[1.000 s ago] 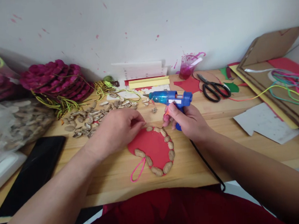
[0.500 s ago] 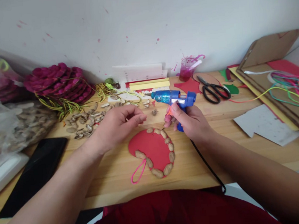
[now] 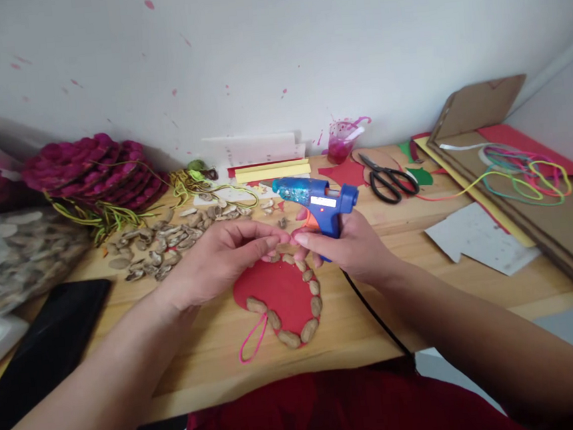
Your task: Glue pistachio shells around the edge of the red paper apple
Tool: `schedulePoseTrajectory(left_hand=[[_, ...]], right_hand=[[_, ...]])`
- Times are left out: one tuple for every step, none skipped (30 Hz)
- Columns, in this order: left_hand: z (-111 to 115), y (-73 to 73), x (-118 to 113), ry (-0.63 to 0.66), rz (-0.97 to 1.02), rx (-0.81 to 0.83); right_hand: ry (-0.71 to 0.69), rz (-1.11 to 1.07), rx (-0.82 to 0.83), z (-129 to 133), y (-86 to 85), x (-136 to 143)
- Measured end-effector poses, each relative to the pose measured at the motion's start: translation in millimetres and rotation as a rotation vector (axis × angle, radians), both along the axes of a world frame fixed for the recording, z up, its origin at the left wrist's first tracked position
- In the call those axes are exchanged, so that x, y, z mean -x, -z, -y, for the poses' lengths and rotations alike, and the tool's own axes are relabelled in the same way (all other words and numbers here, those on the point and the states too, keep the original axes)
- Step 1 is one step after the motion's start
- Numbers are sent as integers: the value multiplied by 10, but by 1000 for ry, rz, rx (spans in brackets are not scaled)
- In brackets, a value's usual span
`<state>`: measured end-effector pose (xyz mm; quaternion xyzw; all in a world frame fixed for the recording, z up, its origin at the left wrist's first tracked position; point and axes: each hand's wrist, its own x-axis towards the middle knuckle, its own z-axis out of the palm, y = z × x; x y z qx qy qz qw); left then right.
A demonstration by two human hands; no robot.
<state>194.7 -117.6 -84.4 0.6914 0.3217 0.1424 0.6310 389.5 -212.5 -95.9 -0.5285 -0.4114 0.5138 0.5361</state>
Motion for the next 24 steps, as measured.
schedulePoseTrajectory(left_hand=[[3,8,-3,-1,3,6],[7,13,-5,0,6,12],[13,15,-7,7,9,17],[21,14,-8,17,14,20],[29,9,-9,29,20,23],[38,3,-10,39,25,28],[46,-5,-10,44,30,36],[52,-13,-9,41,32,45],[56,-20,-7,34,31,52],[58,-28,-5,27,30,57],[58,-34,-2,27,28,61],[57,-40,1,34,30,62],[56,-46,3,46,31,62],[54,-51,5,60,31,65],[54,-57,6,73,31,70],[53,-61,5,80,31,74],[53,-65,5,83,29,78],[53,-67,5,83,28,83],[53,-68,5,84,29,88],[53,-67,6,86,29,94],[54,-66,7,89,26,99],[55,-65,9,91,21,103],[57,-64,9,92,13,108],[59,-63,10,91,6,115]], right_hand=[[16,5,7,-3,-2,12],[35,7,7,-8,-2,20],[49,6,0,-13,1,25],[54,7,-9,-18,4,25],[57,10,-16,-22,6,21],[58,15,-19,-26,7,15],[62,21,-17,-28,6,7],[68,27,-10,-29,3,0],[75,32,-3,-29,-1,-6],[81,37,3,-29,-4,-10],[87,43,1,-29,-6,-11],[95,52,-10,-29,-6,-11],[102,64,-24,-29,-4,-11],[106,78,-40,-29,1,-10],[106,90,-52,-28,8,-9],[100,98,-58,-27,14,-10],[92,103,-60,-24,20,-11],[84,109,-60,-22,26,-14],[81,119,-63,-18,30,-18],[85,139,-71,-15,33,-23],[91,169,-83,-12,36,-28],[95,200,-95,-9,39,-35],[96,232,-103,-8,42,-42],[94,266,-107,-7,45,-51]])
